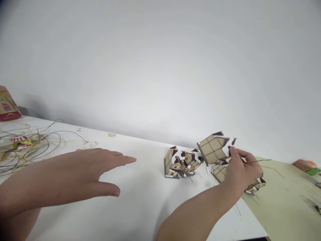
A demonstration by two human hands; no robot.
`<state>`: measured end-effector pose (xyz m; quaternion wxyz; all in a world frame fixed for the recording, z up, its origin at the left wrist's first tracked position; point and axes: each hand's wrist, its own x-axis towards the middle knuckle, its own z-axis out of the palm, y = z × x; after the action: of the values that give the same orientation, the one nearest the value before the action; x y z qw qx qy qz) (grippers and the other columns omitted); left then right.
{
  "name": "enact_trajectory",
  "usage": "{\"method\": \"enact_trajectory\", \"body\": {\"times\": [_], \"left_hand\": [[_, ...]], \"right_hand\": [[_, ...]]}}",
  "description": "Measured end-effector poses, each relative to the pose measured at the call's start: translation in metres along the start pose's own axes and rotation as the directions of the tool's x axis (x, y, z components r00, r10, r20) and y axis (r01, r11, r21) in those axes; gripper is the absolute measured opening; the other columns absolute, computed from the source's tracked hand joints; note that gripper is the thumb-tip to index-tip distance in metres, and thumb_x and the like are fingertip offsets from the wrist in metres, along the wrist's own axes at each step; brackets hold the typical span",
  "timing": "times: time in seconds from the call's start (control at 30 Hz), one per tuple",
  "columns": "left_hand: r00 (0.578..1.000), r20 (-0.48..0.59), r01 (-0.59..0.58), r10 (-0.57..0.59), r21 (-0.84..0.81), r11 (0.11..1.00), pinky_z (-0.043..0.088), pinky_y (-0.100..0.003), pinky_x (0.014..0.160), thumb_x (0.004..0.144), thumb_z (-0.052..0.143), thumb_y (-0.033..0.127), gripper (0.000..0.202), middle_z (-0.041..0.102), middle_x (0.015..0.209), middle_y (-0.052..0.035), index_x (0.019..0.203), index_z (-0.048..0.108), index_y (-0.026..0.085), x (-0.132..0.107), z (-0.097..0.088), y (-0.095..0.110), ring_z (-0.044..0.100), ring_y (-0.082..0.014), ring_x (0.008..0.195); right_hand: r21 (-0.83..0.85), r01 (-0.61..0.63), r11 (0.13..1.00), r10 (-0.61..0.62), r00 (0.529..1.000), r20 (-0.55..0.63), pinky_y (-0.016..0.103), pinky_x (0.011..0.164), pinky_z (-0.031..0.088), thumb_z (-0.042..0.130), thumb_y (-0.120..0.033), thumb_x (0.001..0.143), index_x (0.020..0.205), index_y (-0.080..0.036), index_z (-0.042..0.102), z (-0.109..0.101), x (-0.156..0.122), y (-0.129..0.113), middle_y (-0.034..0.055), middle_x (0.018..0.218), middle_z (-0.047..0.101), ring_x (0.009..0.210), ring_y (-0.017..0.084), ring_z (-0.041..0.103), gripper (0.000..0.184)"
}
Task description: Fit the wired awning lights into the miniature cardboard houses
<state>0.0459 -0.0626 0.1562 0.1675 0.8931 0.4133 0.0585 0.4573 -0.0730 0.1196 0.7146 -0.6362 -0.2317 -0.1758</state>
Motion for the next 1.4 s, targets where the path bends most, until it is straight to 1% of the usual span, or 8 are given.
{"method": "enact_trajectory", "body": {"times": [0.2, 0.37, 0.6, 0.8, 0.97, 1.17, 1.27, 1.4], "left_hand": [[0.99, -0.138, -0.018, 0.023, 0.036, 0.999, 0.04, -0.042, 0.101, 0.081, 0.05, 0.062, 0.065, 0.052, 0.138, -0.0028, 0.139, 0.042, 0.034, 0.013, 0.001, 0.002, 0.049, -0.0289, 0.125], [0.964, -0.26, 0.059, -0.057, -0.002, 0.998, 0.04, -0.042, 0.1, 0.085, 0.042, 0.064, 0.076, 0.043, 0.143, -0.0106, 0.147, 0.027, 0.023, 0.026, 0.0, 0.018, 0.043, -0.0304, 0.129], [0.864, -0.485, 0.101, -0.134, -0.093, 0.991, 0.042, -0.043, 0.097, 0.083, 0.047, 0.064, 0.093, 0.039, 0.142, -0.0185, 0.149, 0.007, 0.011, 0.045, 0.012, 0.031, 0.045, -0.031, 0.124], [0.71, -0.682, 0.159, -0.176, -0.088, 0.983, 0.045, -0.045, 0.092, 0.077, 0.06, 0.06, 0.102, 0.044, 0.13, -0.0199, 0.148, 0.007, 0.01, 0.056, 0.018, 0.026, 0.048, -0.0323, 0.116], [0.66, -0.734, 0.135, -0.163, -0.098, 0.986, 0.048, -0.042, 0.087, 0.081, 0.058, 0.056, 0.098, 0.045, 0.125, -0.0212, 0.146, 0.004, 0.007, 0.061, 0.019, 0.018, 0.05, -0.0316, 0.112], [0.602, -0.776, 0.03, -0.187, -0.212, 0.977, 0.047, -0.045, 0.089, 0.071, 0.069, 0.049, 0.101, 0.048, 0.123, -0.0167, 0.146, 0.012, 0.015, 0.061, 0.014, 0.012, 0.049, -0.033, 0.114], [0.627, -0.739, -0.045, -0.245, -0.349, 0.936, 0.048, -0.044, 0.085, 0.068, 0.07, 0.054, 0.097, 0.051, 0.124, -0.014, 0.145, 0.02, 0.023, 0.054, 0.003, 0.005, 0.052, -0.033, 0.111], [0.742, -0.565, -0.113, -0.36, -0.636, 0.764, 0.051, -0.039, 0.078, 0.066, 0.069, 0.059, 0.096, 0.057, 0.121, -0.0126, 0.144, 0.026, 0.023, 0.045, -0.019, -0.02, 0.06, -0.0294, 0.101]], "right_hand": [[0.14, 0.026, 0.99, -0.054, 0.977, 0.205, 0.023, 0.047, 0.037, 0.077, -0.034, 0.059, 0.075, -0.016, 0.072, 0.026, -0.034, -0.061, -0.0024, 0.048, 0.049, 0.048, 0.01, 0.046, 0.025], [0.326, 0.021, 0.945, -0.136, 0.933, 0.334, 0.021, 0.043, 0.03, 0.077, -0.033, 0.063, 0.074, -0.012, 0.069, 0.047, -0.069, -0.102, -0.0024, 0.05, 0.051, 0.045, 0.007, 0.039, 0.026], [0.514, -0.104, 0.852, -0.172, 0.87, 0.462, 0.018, 0.041, 0.027, 0.072, -0.03, 0.07, 0.071, -0.013, 0.064, 0.066, -0.126, -0.144, -0.0063, 0.046, 0.045, 0.041, 0.005, 0.034, 0.019], [0.481, -0.111, 0.869, -0.208, 0.801, 0.561, 0.017, 0.04, 0.027, 0.064, -0.033, 0.078, 0.073, -0.016, 0.063, 0.069, -0.164, -0.163, -0.0081, 0.046, 0.039, 0.041, 0.005, 0.033, 0.018], [0.494, -0.082, 0.866, -0.258, 0.772, 0.58, 0.022, 0.052, 0.041, 0.062, -0.034, 0.08, 0.074, -0.016, 0.064, 0.072, -0.174, -0.164, -0.0038, 0.056, 0.052, 0.051, 0.008, 0.047, 0.019], [0.489, -0.118, 0.864, -0.254, 0.736, 0.627, 0.022, 0.048, 0.039, 0.066, -0.039, 0.077, 0.079, -0.017, 0.066, 0.069, -0.168, -0.167, -0.0027, 0.063, 0.053, 0.049, 0.007, 0.043, 0.022], [0.473, -0.141, 0.87, -0.264, 0.676, 0.688, 0.021, 0.043, 0.032, 0.07, -0.041, 0.073, 0.091, -0.019, 0.063, 0.064, -0.158, -0.166, -0.0054, 0.066, 0.047, 0.044, 0.003, 0.034, 0.029], [0.531, -0.208, 0.821, -0.326, 0.593, 0.737, 0.02, 0.042, 0.026, 0.062, -0.04, 0.076, 0.097, -0.023, 0.049, 0.062, -0.139, -0.157, -0.005, 0.071, 0.046, 0.044, 0.004, 0.031, 0.031]]}}
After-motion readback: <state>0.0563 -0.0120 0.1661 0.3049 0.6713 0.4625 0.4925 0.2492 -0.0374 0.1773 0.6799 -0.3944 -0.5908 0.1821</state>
